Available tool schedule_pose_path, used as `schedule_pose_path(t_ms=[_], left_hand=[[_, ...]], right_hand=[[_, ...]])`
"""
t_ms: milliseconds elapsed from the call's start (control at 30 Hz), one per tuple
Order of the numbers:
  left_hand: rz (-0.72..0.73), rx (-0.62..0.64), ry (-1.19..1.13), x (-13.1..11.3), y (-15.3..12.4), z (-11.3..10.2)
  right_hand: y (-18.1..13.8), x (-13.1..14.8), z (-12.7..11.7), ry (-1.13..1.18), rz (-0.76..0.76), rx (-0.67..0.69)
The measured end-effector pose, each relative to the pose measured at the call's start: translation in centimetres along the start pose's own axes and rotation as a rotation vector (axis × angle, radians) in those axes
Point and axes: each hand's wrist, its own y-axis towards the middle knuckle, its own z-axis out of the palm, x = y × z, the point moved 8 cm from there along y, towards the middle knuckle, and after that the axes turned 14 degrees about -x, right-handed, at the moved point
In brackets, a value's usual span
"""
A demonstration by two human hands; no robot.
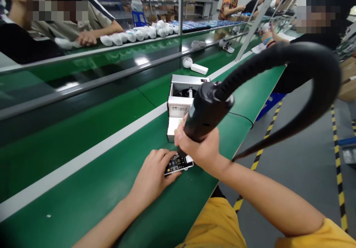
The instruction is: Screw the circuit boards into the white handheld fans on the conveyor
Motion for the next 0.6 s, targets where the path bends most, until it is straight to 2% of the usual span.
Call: schedule_pose_path(t_ms=[133,233,400,500,600], left_hand=[[0.007,0.003,0.003,0.1,0.0,0.1],[0.002,0.000,-0.002,0.1,0.1,0.1],[-0.008,0.020,-0.021,0.1,0.0,0.1],[-0.013,0.029,0.001,0.2,0.0,0.1],[-0.009,0.034,0.022,0.3,0.0,0.2]], right_hand=[[-0.2,0.0,0.5,-0.111,-0.024,0.043],[0.0,1.6,0.5,-0.152,-0.063,0.069],[2.2,5.8,-2.2,-0.014,-0.212,-0.216],[3.2,6.3,-2.3,-0.004,-0.300,-0.246],[3.6,5.5,-2.0,-0.028,-0.296,-0.262]])
